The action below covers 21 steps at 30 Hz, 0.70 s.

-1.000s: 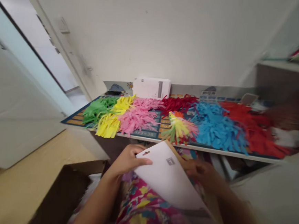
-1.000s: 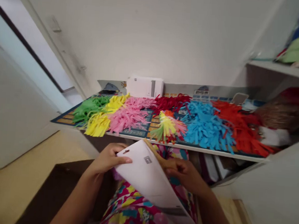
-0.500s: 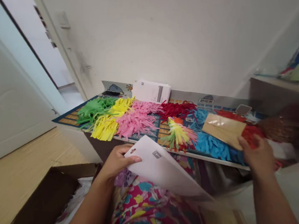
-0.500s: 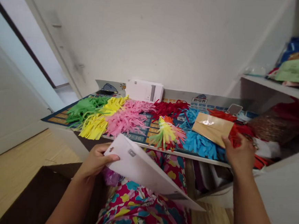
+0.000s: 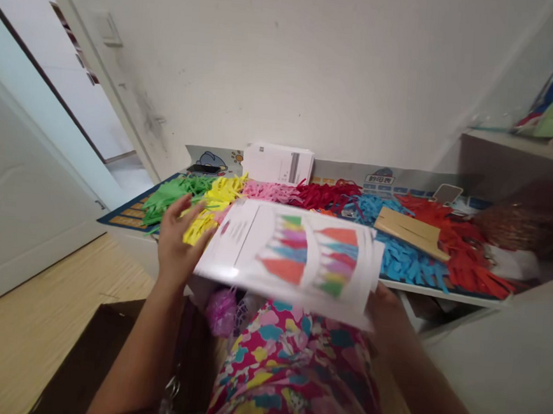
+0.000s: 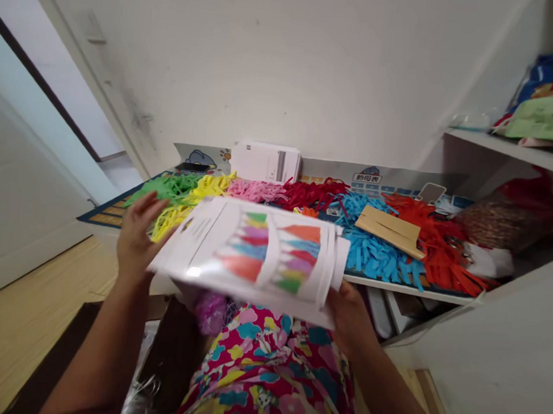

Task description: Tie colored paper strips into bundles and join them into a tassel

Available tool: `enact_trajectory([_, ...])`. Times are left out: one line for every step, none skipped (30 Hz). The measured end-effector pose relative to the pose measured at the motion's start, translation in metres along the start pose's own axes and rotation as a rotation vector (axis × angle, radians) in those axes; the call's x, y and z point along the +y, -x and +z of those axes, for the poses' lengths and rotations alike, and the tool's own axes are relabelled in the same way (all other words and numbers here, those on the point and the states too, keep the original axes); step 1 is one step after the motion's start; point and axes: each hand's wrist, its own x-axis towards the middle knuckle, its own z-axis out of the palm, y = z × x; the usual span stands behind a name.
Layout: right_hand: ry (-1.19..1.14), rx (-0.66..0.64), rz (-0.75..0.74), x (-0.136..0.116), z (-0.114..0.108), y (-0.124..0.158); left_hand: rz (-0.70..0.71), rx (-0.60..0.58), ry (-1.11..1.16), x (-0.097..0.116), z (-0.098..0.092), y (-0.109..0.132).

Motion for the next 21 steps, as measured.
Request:
enact_trajectory([-0.01, 0.064, -0.053, -0.001, 0.015, -0.006, -0.031, 0.079, -0.024, 0.004, 0.006, 0.002])
enact_trajectory([-0.003, 0.118, -0.102, 0.001, 0.031, -0.013, -0.053, 0.175, -0.043, 0.013, 0.014, 0.006])
enact_trajectory([0.019, 0.162, -0.144, 0.004, 0.048, -0.021, -0.048, 0.194, -0.051, 0.024, 0.024, 0.013])
enact_trajectory([0.046, 0.192, -0.179, 0.008, 0.064, -0.028, 0.021, 0.09, -0.004, 0.037, 0.035, 0.023])
enact_trajectory([0.074, 0.213, -0.212, 0.013, 0.079, -0.034, 0.097, -0.122, 0.042, 0.049, 0.048, 0.034])
enact_trajectory([0.1, 0.232, -0.246, 0.019, 0.092, -0.039, 0.163, -0.293, 0.051, 0.059, 0.062, 0.045])
enact_trajectory([0.123, 0.246, -0.277, 0.025, 0.103, -0.044, 0.185, -0.406, 0.022, 0.066, 0.076, 0.055])
enact_trajectory([0.138, 0.251, -0.298, 0.03, 0.111, -0.047, 0.164, -0.476, -0.006, 0.07, 0.088, 0.063])
enact_trajectory([0.146, 0.247, -0.307, 0.034, 0.117, -0.048, 0.138, -0.539, -0.032, 0.07, 0.099, 0.068])
enact_trajectory([0.163, 0.245, -0.313, 0.038, 0.12, -0.049, 0.106, -0.579, -0.053, 0.069, 0.108, 0.07])
enact_trajectory([0.184, 0.244, -0.316, 0.041, 0.121, -0.05, 0.077, -0.602, -0.064, 0.066, 0.114, 0.071])
enact_trajectory([0.205, 0.242, -0.317, 0.042, 0.121, -0.05, 0.058, -0.615, -0.068, 0.063, 0.117, 0.07])
enact_trajectory([0.225, 0.241, -0.319, 0.043, 0.121, -0.049, 0.047, -0.619, -0.063, 0.061, 0.119, 0.067])
enact_trajectory([0.241, 0.241, -0.323, 0.044, 0.12, -0.05, 0.044, -0.623, -0.052, 0.059, 0.12, 0.065])
enact_trajectory([0.254, 0.243, -0.326, 0.043, 0.118, -0.05, 0.048, -0.634, -0.038, 0.059, 0.12, 0.063])
enact_trajectory([0.265, 0.247, -0.329, 0.043, 0.118, -0.05, 0.055, -0.651, -0.027, 0.06, 0.12, 0.061])
enact_trajectory([0.275, 0.252, -0.331, 0.042, 0.117, -0.051, 0.062, -0.668, -0.022, 0.062, 0.12, 0.061])
enact_trajectory([0.284, 0.256, -0.333, 0.042, 0.117, -0.052, 0.066, -0.678, -0.026, 0.063, 0.12, 0.061])
enact_trajectory([0.291, 0.257, -0.335, 0.041, 0.118, -0.052, 0.069, -0.677, -0.037, 0.065, 0.122, 0.063])
enact_trajectory([0.298, 0.256, -0.34, 0.041, 0.119, -0.052, 0.074, -0.664, -0.049, 0.065, 0.123, 0.065])
enact_trajectory([0.304, 0.252, -0.348, 0.041, 0.12, -0.051, 0.086, -0.641, -0.056, 0.065, 0.126, 0.068])
